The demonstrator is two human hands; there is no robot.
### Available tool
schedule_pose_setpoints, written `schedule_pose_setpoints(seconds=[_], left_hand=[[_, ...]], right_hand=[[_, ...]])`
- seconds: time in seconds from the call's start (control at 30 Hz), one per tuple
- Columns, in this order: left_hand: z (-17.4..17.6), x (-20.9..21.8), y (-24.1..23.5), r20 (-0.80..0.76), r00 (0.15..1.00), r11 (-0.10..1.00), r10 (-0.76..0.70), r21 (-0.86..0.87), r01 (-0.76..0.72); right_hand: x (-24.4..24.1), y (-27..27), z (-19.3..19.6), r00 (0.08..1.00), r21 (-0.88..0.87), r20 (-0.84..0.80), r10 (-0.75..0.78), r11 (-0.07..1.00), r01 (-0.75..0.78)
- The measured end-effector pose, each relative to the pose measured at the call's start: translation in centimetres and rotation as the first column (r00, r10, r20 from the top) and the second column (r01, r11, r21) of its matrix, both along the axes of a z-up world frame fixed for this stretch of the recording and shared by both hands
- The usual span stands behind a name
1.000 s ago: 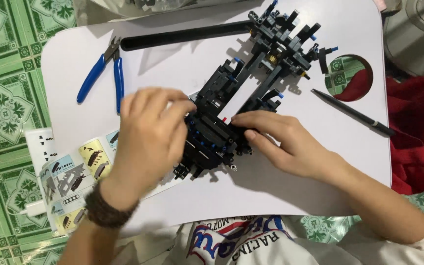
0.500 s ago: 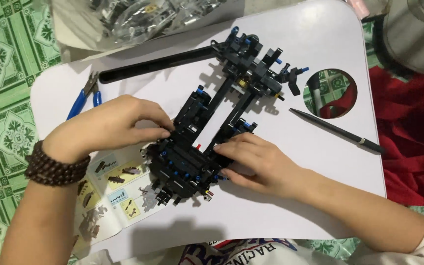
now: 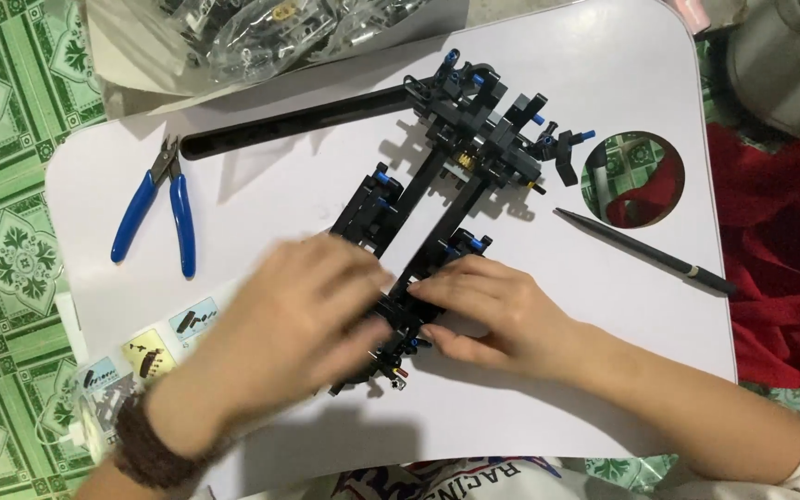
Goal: The person assembles a black mechanical model using small plastic parts and a blue-handled tool. They follow an instruction booklet, repeatedly pick up and place parts, and use the tool to press or adjust components on the partially built structure.
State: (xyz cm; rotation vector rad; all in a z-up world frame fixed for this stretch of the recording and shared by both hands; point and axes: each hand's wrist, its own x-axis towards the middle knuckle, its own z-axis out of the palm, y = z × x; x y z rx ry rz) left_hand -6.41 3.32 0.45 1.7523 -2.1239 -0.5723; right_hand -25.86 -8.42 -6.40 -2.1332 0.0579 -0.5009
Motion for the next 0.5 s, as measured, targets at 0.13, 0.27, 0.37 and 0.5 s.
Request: schedule_pose_setpoints(seconds=[0.13,0.27,0.37,0.5], left_hand=[[-0.4,-3.1,1.7,0.082,0.996,0.992,0.032,-0.123,-0.022],[-1.5,-4.2,2.4,0.074,0.980,0.964,0.187,-0.204,-0.169],[-1.9,-4.3,2.3,0.007,0.978,0.953,0.211,-0.224,-0.204],[-2.3,-4.2,2.3,-0.076,0.971,0.936,0.225,-0.262,-0.237]], right_hand=[[0.3,0.4,1.3,0.993,0.113,-0.105,-0.049,0.992,0.061],[0.7,0.4,2.3,0.975,0.118,-0.214,-0.063,0.989,0.090],[1.2,0.2,2.6,0.956,0.102,-0.291,-0.043,0.992,0.076],[1.6,0.8,2.6,0.951,0.044,-0.299,-0.071,0.995,0.088]])
